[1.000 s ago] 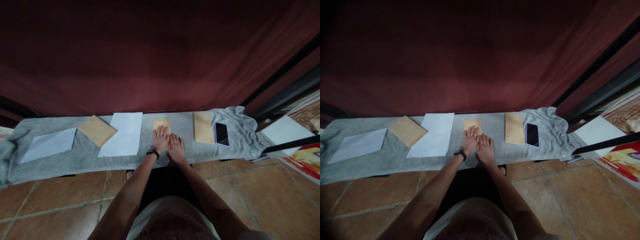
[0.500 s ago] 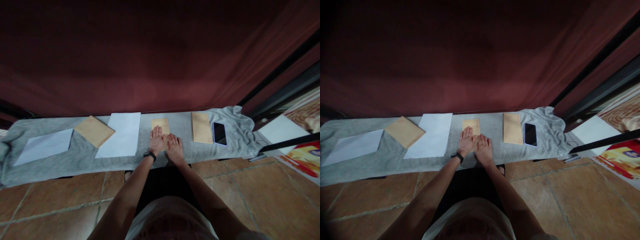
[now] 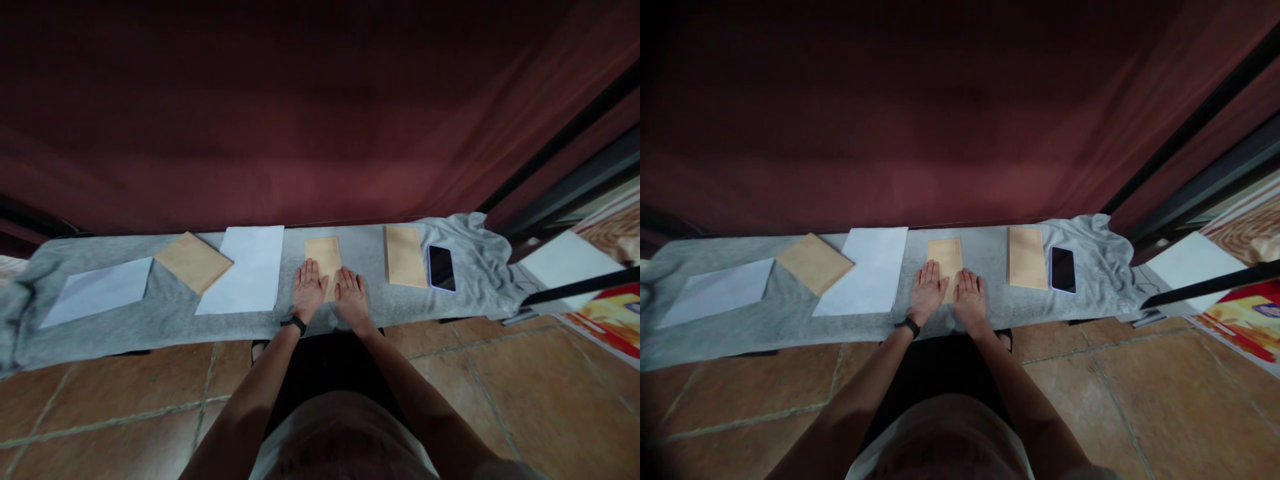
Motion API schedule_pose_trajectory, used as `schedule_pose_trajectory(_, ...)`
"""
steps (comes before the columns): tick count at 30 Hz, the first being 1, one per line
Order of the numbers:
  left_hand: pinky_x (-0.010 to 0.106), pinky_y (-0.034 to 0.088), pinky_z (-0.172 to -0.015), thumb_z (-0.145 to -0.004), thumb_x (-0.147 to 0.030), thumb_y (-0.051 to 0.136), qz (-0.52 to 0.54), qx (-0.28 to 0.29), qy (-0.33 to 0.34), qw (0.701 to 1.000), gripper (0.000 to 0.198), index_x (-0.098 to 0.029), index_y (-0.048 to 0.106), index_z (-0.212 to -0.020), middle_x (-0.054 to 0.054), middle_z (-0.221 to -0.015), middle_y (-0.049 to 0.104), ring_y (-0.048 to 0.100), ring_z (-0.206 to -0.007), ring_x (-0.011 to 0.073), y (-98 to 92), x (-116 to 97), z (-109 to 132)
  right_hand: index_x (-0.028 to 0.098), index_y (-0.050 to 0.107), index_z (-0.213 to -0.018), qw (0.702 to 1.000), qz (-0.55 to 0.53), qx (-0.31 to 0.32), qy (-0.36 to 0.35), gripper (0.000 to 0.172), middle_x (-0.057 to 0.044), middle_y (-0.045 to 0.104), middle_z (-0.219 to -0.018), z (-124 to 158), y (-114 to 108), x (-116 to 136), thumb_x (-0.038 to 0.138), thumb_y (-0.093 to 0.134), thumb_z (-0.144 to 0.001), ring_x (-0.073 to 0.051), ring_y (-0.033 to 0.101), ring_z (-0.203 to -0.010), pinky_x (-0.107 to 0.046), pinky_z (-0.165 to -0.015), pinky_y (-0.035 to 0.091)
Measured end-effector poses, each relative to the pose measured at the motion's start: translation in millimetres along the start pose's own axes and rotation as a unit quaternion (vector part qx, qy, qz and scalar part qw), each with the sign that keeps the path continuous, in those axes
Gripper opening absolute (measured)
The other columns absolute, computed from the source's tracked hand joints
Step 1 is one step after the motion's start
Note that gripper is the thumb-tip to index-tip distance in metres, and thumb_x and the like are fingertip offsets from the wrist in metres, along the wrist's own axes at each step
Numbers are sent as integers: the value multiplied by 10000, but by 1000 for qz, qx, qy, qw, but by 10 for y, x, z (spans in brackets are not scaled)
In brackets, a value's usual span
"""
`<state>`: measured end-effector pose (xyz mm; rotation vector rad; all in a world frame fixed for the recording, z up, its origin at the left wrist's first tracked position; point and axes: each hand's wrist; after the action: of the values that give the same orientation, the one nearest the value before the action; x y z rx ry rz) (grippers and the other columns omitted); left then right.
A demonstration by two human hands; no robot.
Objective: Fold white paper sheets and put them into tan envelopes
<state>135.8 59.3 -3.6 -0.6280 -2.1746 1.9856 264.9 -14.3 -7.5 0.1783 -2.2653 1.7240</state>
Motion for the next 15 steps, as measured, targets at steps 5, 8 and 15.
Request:
schedule_pose_trajectory(5, 460, 182, -1271, -1046, -445, 292, -3, 4, 5, 1000, 649, -56, 334, -1563, 162, -1641, 306, 225, -1550, 264, -56, 69, 183, 86, 429, -1521, 1000, -2, -5, -2, 509, -168, 477, -1553, 2, -7, 4, 232, 332, -1043, -273, 413, -1445, -501, -1208, 235)
schedule_pose_trajectory(8, 473, 198, -1271, -1043, -431, 317, 5, 11, 16, 1000, 624, -104, 335, -1574, 138, -1646, 299, 230, -1549, 262, -103, 106, 297, 79, 432, -1518, 1000, 1, -4, -3, 508, -164, 470, -1559, 6, -7, 3, 229, 330, -1044, -274, 411, -1448, -495, -1213, 231)
schedule_pose_trajectory(15, 444, 267, -1267, -1043, -328, 340, 50, 9, 123, 991, 515, -203, 440, -1533, 55, -1602, 407, 330, -1513, 216, -206, 205, 551, 133, 410, -1543, 1000, -3, 14, -21, 518, -123, 426, -1593, 8, 11, -17, 246, 318, -1046, -258, 384, -1475, -497, -1225, 221)
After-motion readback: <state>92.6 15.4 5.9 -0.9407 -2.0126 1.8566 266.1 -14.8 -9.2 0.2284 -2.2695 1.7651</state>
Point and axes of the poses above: each hand's wrist, its own z-axis away from the middle knuckle, its own y-axis out of the palm, x = y × z
